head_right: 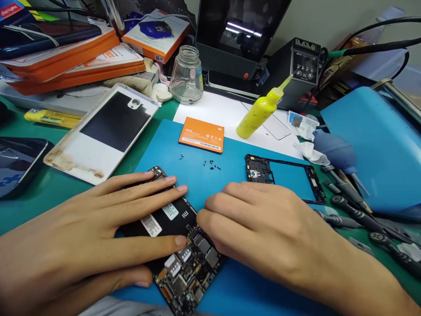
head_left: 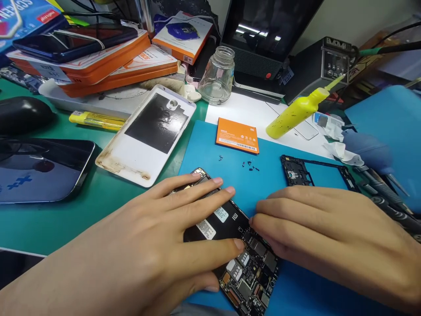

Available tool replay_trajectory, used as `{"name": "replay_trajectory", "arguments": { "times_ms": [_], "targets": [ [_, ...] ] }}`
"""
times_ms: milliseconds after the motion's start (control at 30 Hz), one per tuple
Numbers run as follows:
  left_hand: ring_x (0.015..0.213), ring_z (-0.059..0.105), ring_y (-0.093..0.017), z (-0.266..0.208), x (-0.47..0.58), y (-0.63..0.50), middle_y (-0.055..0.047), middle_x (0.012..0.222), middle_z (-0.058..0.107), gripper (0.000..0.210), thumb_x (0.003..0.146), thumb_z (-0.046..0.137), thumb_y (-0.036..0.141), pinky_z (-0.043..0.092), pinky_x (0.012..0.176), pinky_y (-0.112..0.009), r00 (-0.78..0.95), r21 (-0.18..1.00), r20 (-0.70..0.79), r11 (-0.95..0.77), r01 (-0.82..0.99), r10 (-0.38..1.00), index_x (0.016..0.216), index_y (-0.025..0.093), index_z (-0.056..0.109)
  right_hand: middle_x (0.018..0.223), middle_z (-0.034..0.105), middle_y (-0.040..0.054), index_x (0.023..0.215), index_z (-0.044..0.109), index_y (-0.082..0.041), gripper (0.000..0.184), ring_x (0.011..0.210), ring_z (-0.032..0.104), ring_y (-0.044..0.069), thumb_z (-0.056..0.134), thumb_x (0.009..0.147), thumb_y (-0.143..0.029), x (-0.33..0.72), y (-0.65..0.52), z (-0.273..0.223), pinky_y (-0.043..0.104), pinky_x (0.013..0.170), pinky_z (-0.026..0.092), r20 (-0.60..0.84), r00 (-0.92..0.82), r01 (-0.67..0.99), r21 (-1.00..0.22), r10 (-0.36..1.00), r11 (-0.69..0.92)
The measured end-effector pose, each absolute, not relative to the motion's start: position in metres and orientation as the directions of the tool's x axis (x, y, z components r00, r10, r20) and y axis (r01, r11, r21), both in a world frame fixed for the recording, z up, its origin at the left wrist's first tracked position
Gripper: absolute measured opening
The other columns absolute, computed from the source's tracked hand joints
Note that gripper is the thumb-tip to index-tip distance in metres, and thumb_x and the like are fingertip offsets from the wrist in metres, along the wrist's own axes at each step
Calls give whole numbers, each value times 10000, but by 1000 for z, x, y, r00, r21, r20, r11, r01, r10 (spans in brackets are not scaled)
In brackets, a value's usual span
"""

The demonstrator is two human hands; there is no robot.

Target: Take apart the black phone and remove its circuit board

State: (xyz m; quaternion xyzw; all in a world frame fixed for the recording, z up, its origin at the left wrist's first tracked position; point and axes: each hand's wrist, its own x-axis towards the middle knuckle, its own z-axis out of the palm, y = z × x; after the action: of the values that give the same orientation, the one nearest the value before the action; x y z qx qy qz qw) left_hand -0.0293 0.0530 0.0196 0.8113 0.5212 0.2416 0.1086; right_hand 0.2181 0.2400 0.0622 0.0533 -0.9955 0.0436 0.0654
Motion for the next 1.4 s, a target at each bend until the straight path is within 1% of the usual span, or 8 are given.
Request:
{"name": "replay_trajectory", "arguments": {
  "times_ms": [200,333,533,800,967,1100,1267,1400],
  "targets": [
    [1718,287,-99,23,-29,51,81,1758,522,376,1184,527,376,261,1440,-382,324,412,257,-406,815,910,1539,441,634,1071,757,9,1179,688,-229,96,924,700,139,627,1126,-280,219,243,62,287,821,500,123,-992,-11,-288,26,957],
    [1701,354,-154,22,-27,50,87,1767,503,387,1167,565,403,335,1420,-424,315,401,261,-399,824,913,1544,460,630,1080,743,-1,1235,701,-244,171,933,699,131,673,1121,-368,219,236,62,280,819,503,149,-986,36,-278,80,960],
    [1726,295,-185,14,-26,51,7,1730,566,368,1149,595,399,317,1427,-479,366,356,274,-447,820,889,1511,420,658,1062,714,-10,1138,690,-270,98,934,676,142,665,1116,-362,213,225,63,297,780,502,85,-970,180,-389,230,903],
    [1759,129,-124,11,-30,55,-20,1668,619,347,1172,543,390,237,1450,-446,404,316,314,-495,809,860,1500,404,655,975,706,-19,998,681,-262,131,862,674,159,658,1097,-346,213,209,65,324,741,495,95,-939,289,-304,331,908],
    [1731,286,-166,9,-33,55,-10,1724,572,415,1144,569,290,269,1434,-452,403,329,331,-505,798,853,1532,420,638,933,774,8,1015,724,-233,241,735,660,186,518,1139,-250,213,194,58,408,623,363,260,-937,242,1,233,970],
    [1668,446,-265,7,-35,54,21,1775,508,506,1090,671,378,350,1399,-486,404,327,304,-493,806,863,1586,446,602,960,813,13,1068,720,-225,279,744,693,197,453,1145,-213,217,183,51,418,631,344,276,-931,277,104,240,955],
    [1569,587,-297,-10,-37,59,207,1705,551,583,1022,741,461,567,1259,-425,345,344,326,-451,824,880,1540,664,569,961,820,-16,1069,708,-256,181,764,738,180,537,1103,-206,224,187,49,387,604,396,259,-911,327,-24,322,945],
    [1515,645,-281,-19,-33,58,230,1653,597,615,1011,763,364,620,1207,-410,287,345,384,-424,837,878,1490,709,591,1003,820,-34,1128,716,-295,137,736,748,137,579,1122,-300,229,194,54,329,564,442,189,-907,348,-171,377,922]
  ]
}}
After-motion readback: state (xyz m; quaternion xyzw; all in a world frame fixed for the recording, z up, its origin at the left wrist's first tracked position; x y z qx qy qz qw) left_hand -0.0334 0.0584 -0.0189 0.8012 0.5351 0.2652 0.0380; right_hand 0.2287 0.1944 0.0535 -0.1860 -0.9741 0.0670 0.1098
